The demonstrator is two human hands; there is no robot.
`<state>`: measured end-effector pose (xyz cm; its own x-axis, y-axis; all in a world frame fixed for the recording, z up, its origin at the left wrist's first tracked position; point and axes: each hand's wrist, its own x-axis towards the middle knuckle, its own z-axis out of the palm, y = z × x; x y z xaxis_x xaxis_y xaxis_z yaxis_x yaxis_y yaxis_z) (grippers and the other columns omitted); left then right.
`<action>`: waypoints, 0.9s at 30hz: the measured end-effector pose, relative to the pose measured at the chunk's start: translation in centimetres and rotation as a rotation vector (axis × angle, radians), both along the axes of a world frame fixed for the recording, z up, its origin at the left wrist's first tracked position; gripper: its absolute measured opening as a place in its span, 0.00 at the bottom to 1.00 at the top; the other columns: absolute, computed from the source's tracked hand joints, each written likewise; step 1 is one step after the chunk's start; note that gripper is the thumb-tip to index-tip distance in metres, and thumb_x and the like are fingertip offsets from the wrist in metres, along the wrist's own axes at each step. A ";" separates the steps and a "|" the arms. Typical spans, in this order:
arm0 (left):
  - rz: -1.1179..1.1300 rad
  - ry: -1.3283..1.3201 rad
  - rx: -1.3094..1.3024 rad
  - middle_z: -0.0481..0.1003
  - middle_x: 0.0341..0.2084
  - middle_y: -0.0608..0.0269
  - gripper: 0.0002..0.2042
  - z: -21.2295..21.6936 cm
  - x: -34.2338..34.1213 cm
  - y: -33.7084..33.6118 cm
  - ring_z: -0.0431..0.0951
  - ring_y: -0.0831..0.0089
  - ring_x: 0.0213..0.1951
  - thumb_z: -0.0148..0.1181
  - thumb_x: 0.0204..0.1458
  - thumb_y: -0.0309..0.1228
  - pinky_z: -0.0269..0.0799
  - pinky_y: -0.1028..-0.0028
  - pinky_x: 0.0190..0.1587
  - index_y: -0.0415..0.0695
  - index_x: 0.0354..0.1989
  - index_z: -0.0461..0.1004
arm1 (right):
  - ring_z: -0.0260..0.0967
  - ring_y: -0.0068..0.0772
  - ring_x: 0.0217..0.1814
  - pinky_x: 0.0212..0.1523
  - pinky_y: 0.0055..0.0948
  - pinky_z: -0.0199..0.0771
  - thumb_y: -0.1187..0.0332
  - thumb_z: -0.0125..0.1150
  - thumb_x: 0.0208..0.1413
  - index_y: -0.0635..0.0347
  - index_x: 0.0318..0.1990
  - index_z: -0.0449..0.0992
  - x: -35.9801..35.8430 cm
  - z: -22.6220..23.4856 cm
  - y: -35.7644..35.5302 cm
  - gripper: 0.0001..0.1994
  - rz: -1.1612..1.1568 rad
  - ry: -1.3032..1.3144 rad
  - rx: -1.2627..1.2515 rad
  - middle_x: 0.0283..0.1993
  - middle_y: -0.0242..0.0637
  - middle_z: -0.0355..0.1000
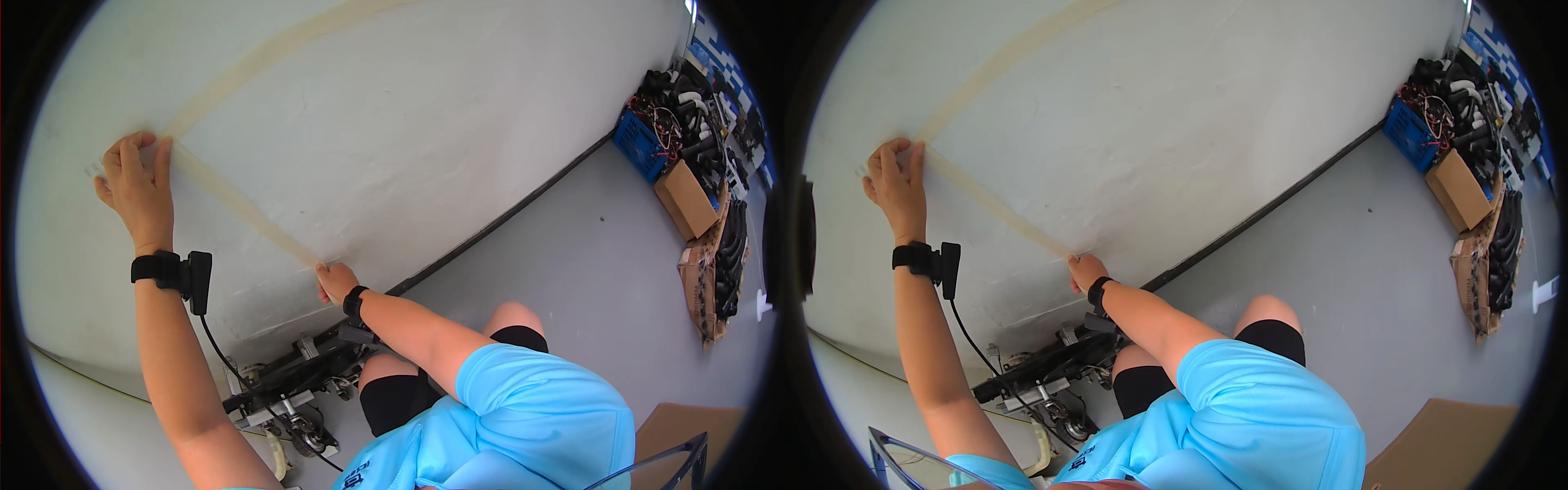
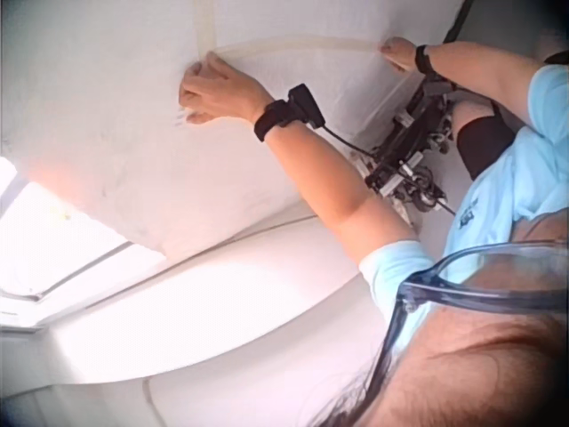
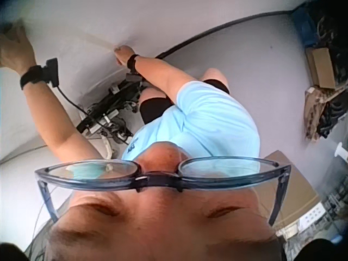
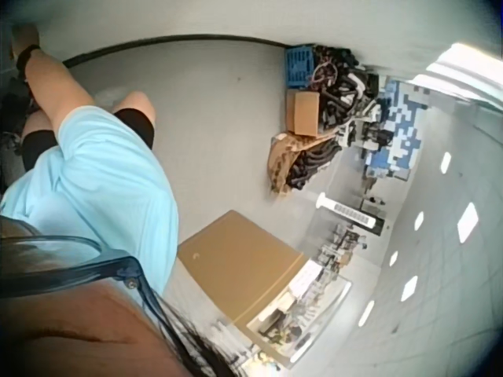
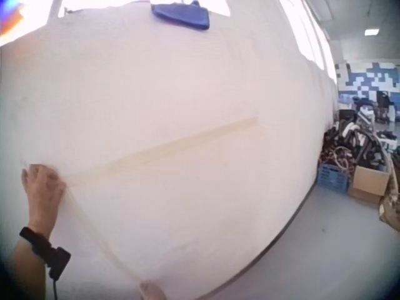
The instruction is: The person is applying masking tape to a wall to create a square or rectangular boundary, likely for a painting or repair task.
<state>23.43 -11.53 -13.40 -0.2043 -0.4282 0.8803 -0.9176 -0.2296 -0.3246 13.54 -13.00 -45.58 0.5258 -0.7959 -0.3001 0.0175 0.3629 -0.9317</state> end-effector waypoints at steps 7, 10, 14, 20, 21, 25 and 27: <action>-0.002 -0.028 -0.008 0.67 0.33 0.73 0.08 0.2 -0.1 0.1 0.64 0.74 0.40 0.55 0.46 0.37 0.42 0.51 0.52 0.50 0.33 0.67 | 0.63 0.33 0.13 0.20 0.31 0.65 0.59 0.38 0.53 0.68 0.16 0.66 -0.1 0.3 0.2 0.22 0.020 -0.067 0.079 0.13 0.42 0.65; -0.022 -0.028 -0.033 0.67 0.33 0.73 0.08 0.2 -0.5 -0.2 0.64 0.74 0.41 0.55 0.46 0.37 0.43 0.49 0.51 0.50 0.33 0.67 | 0.63 0.33 0.13 0.18 0.30 0.65 0.59 0.38 0.53 0.68 0.18 0.65 0.0 -0.3 -0.2 0.21 0.025 -0.074 0.081 0.14 0.42 0.65; -0.033 -0.010 -0.022 0.67 0.32 0.75 0.09 0.3 -0.8 0.3 0.64 0.74 0.41 0.57 0.44 0.35 0.43 0.46 0.51 0.50 0.32 0.66 | 0.62 0.31 0.13 0.18 0.30 0.65 0.59 0.40 0.53 0.69 0.19 0.65 0.0 -0.1 0.1 0.21 0.004 -0.109 0.106 0.14 0.42 0.64; -0.076 0.013 -0.048 0.66 0.32 0.71 0.07 0.4 -1.2 0.4 0.66 0.74 0.37 0.57 0.44 0.32 0.40 0.47 0.52 0.50 0.31 0.67 | 0.63 0.32 0.13 0.16 0.29 0.66 0.58 0.42 0.52 0.69 0.20 0.66 0.0 -0.1 0.1 0.20 -0.009 -0.103 0.107 0.15 0.42 0.65; -0.087 0.035 -0.024 0.66 0.32 0.71 0.06 0.5 -0.9 0.3 0.66 0.74 0.37 0.56 0.44 0.31 0.40 0.47 0.52 0.50 0.31 0.67 | 0.65 0.33 0.13 0.17 0.29 0.68 0.58 0.44 0.52 0.70 0.21 0.67 0.1 -0.2 0.0 0.20 -0.030 -0.101 0.114 0.16 0.43 0.67; -0.139 -0.011 -0.007 0.66 0.34 0.69 0.08 0.3 -1.0 1.5 0.66 0.71 0.38 0.53 0.44 0.26 0.42 0.50 0.53 0.49 0.34 0.67 | 0.65 0.32 0.16 0.18 0.30 0.68 0.59 0.42 0.53 0.71 0.22 0.66 -0.1 0.5 0.0 0.19 0.009 -0.062 0.093 0.20 0.41 0.65; -0.194 -0.152 0.042 0.67 0.36 0.67 0.14 -0.6 -2.0 2.6 0.65 0.69 0.41 0.53 0.41 0.23 0.48 0.56 0.53 0.48 0.39 0.67 | 0.65 0.33 0.16 0.18 0.30 0.68 0.59 0.42 0.53 0.71 0.22 0.66 -0.4 0.4 -0.3 0.20 -0.004 -0.058 0.098 0.20 0.41 0.65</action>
<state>21.44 -8.90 -13.97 -0.4154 -0.4037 0.8151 -0.8828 -0.0369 -0.4682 13.11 -13.27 -45.15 0.5415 -0.7664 -0.3455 0.0723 0.4519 -0.8891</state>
